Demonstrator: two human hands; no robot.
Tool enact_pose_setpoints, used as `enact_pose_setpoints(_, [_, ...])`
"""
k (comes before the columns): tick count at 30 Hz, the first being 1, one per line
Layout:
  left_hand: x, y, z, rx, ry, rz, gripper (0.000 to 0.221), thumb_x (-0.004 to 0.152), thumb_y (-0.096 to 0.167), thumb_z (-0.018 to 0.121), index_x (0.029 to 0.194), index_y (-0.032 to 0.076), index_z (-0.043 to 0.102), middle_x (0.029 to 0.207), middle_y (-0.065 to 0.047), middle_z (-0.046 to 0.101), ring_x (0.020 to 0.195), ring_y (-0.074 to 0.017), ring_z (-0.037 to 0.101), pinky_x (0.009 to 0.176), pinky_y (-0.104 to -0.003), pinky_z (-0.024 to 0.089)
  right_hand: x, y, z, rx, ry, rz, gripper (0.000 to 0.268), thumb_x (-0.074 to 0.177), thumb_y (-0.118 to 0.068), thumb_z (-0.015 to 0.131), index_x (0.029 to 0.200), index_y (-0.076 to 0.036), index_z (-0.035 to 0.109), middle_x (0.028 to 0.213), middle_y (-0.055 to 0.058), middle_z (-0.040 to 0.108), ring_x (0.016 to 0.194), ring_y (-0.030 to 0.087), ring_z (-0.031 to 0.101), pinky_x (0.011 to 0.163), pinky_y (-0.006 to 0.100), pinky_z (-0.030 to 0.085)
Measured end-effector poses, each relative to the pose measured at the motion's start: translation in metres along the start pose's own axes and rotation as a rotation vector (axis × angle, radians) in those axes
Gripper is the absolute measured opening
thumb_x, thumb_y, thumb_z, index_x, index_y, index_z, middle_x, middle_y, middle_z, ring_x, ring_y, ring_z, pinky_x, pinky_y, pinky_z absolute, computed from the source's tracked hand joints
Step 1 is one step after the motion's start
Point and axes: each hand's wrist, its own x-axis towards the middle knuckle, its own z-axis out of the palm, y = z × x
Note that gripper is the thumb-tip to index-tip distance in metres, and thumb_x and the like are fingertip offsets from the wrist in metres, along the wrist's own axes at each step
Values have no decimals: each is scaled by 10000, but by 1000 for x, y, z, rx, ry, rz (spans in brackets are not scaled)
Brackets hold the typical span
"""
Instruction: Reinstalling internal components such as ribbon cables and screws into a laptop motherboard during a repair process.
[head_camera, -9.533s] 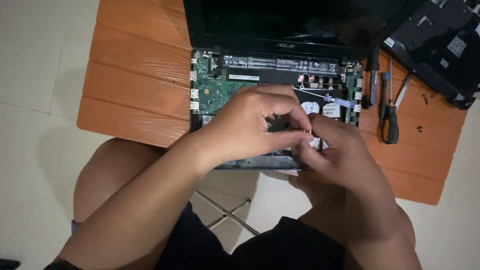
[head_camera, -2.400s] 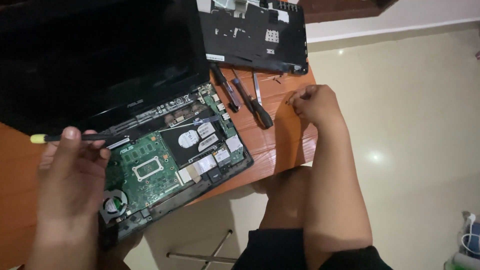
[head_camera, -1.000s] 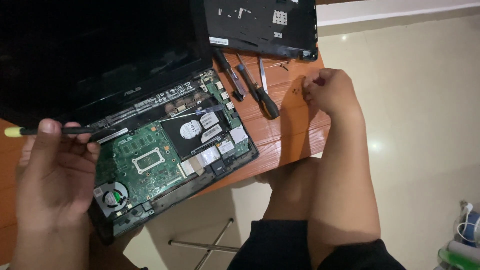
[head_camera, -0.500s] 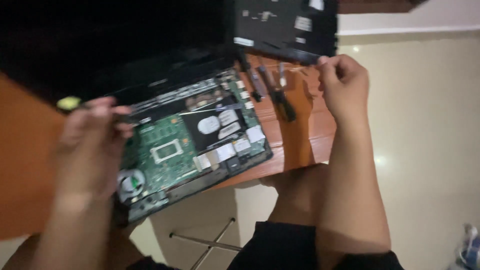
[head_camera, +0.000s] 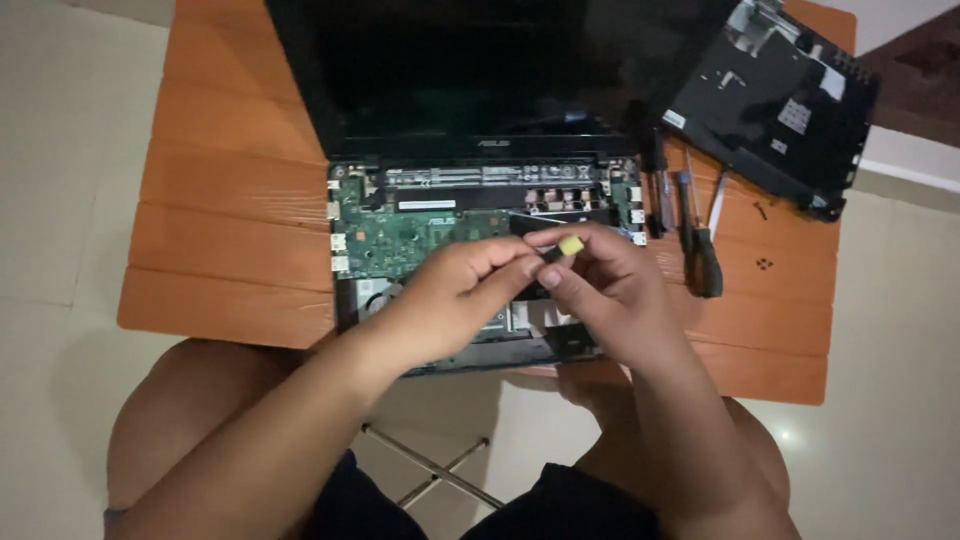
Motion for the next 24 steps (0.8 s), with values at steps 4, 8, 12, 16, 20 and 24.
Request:
enact_pose_setpoints(4, [-6, 12, -3, 8, -4, 39, 241, 1024, 246, 577, 934, 141, 774, 762, -34, 755, 763, -106, 651, 716, -295, 541, 2, 2, -1, 84, 39, -33, 163, 968, 18, 637, 1115, 57, 696, 834, 169, 708, 649, 177, 657, 531, 236, 517])
enact_pose_setpoints(8, [-7, 11, -8, 118, -63, 77, 230, 1013, 252, 572, 870, 155, 724, 718, -67, 725, 709, -262, 700, 650, -355, 538, 7, -4, -24, -58, 228, 2, 175, 1070, -149, 571, 1023, -16, 674, 601, 86, 566, 508, 164, 532, 523, 247, 450])
enact_pose_setpoints(12, [-4, -16, -2, 639, -106, 370, 166, 1000, 186, 648, 895, 86, 730, 815, -39, 648, 771, -221, 641, 653, -387, 566, 10, -9, -58, 369, 371, -78, 223, 1056, -408, 602, 941, -222, 560, 688, -58, 430, 604, 91, 462, 580, 234, 385])
enact_pose_setpoints(16, [-9, -49, 16, 902, -109, 565, 121, 901, 147, 721, 993, 69, 732, 1031, -89, 682, 1008, -281, 611, 856, -480, 569, 16, -1, -88, 696, 626, 65, 211, 1007, -377, 628, 857, -230, 600, 677, -124, 438, 611, 22, 406, 578, 225, 283])
enact_pose_setpoints(20, [-11, -48, 20, 977, -104, 561, 275, 740, 11, 755, 1005, 68, 704, 1056, -107, 631, 1032, -321, 576, 858, -485, 506, 16, -3, -91, 656, 687, 101, 221, 979, -386, 645, 837, -218, 628, 623, -63, 454, 528, 91, 411, 557, 251, 310])
enact_pose_setpoints(24, [-11, -40, 21, 1015, -102, 666, 345, 639, -153, 735, 899, 70, 687, 1014, -108, 598, 959, -309, 564, 801, -468, 500, 16, 5, -96, 680, 627, 95, 228, 983, -388, 623, 833, -218, 613, 624, -64, 428, 506, 91, 383, 522, 253, 280])
